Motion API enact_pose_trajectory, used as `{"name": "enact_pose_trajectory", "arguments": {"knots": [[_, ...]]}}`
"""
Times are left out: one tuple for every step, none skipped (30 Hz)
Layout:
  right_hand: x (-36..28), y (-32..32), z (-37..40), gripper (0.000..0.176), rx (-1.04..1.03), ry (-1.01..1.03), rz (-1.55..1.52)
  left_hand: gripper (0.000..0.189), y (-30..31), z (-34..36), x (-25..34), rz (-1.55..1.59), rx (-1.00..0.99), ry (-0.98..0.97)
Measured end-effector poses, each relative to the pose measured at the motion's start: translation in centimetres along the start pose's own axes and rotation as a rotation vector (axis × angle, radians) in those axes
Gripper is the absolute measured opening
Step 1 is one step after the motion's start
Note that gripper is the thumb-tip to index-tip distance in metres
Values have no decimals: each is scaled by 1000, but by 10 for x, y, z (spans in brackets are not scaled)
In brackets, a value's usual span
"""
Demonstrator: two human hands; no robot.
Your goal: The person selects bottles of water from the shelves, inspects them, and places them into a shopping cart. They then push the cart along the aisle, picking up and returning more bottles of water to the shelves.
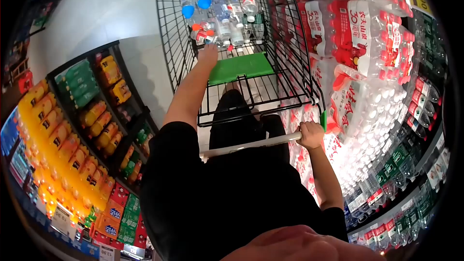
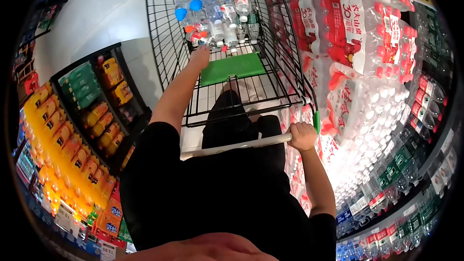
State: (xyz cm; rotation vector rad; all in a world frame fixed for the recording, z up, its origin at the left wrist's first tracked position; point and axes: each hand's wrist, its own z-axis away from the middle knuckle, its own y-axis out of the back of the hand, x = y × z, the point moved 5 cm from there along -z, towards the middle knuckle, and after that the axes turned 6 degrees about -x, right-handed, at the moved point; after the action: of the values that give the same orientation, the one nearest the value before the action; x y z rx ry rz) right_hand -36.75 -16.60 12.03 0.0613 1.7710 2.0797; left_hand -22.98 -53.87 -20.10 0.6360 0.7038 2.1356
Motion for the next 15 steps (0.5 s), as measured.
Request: {"name": "enact_pose_trajectory", "arguments": {"knots": [[2,0,-2,16,-8,-9,13,46,-6,-10,3,-13,92,-25],[2,2,-6,15,-17,11,-5,47,-18,-25,3,-32,11,-9],[3,2,-7,15,-24,1,5,45,-15,-30,7,0,18,-17],[4,1,-7,14,-32,-9,13,43,-23,-42,5,-19,35,-19],[5,1,-5,14,-39,-19,20,42,-26,-53,5,-39,53,-20],[7,0,-6,14,-59,-29,0,39,-35,-65,4,-26,31,-19],[7,1,-7,15,-62,-38,-1,37,-42,-73,4,-35,74,-27],[7,2,-9,15,-64,-43,-2,34,-49,-77,4,-44,118,-33],[8,3,-11,15,-63,-46,-3,32,-48,-77,4,-52,164,-36],[8,3,-12,15,-64,-43,-2,29,-48,-76,2,-27,189,-36],[8,3,-12,15,-67,-49,-11,33,-48,-72,-1,67,232,-29],[9,3,-12,15,-68,-55,-16,38,-46,-69,-2,163,277,-23],[10,3,-12,15,-69,-61,-19,45,-39,-65,-1,260,324,-17],[10,2,-11,15,-65,-62,-27,52,-37,-66,-4,348,239,62],[12,1,-12,15,-54,-63,-26,58,-26,-59,-1,325,249,135]]}}
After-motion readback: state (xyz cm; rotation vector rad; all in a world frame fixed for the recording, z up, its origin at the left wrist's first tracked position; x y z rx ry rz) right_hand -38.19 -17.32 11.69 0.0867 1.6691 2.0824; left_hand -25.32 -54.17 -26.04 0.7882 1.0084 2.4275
